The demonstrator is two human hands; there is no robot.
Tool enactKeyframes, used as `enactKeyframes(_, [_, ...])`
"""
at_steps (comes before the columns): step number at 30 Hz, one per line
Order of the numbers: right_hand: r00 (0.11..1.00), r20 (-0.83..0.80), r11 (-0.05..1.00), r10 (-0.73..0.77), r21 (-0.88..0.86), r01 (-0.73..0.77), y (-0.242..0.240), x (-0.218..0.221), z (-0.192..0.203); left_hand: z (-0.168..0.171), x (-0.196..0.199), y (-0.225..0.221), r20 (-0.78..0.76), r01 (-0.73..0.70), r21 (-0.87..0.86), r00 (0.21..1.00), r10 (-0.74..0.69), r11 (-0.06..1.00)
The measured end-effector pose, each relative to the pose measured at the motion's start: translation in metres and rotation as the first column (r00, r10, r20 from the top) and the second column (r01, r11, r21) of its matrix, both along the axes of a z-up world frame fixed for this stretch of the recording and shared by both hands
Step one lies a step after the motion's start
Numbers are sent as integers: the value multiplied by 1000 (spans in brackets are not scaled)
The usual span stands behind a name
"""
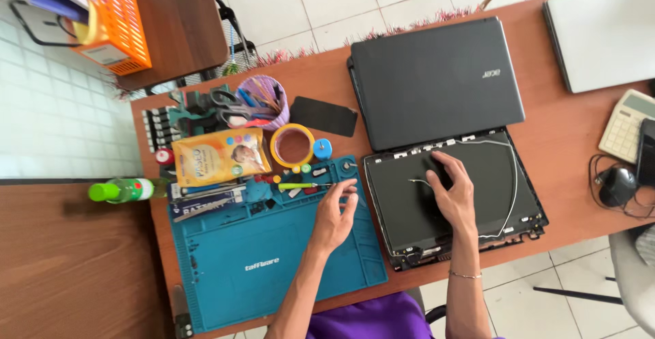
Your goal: The person disassembles a laptop by removing the upper casing and the bottom panel by hand, and then uses a small yellow tool to disconnect internal ribbon cables and manipulate components on the motherboard.
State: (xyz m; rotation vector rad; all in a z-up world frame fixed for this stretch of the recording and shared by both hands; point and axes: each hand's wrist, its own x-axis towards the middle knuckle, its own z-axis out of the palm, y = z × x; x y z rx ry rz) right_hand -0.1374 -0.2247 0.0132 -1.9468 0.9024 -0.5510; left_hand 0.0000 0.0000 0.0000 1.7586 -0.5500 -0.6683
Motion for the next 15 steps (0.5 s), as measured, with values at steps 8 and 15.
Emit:
enactKeyframes(8, [994, 87, 993, -59, 107, 50, -43, 8, 19, 22, 2, -32, 146, -12, -64, 989, 21, 998])
enactKeyframes(15, [988, 57, 953, -141, -261, 151, -153, 2, 16, 7, 20, -83, 175, -141, -66, 973, 150, 988])
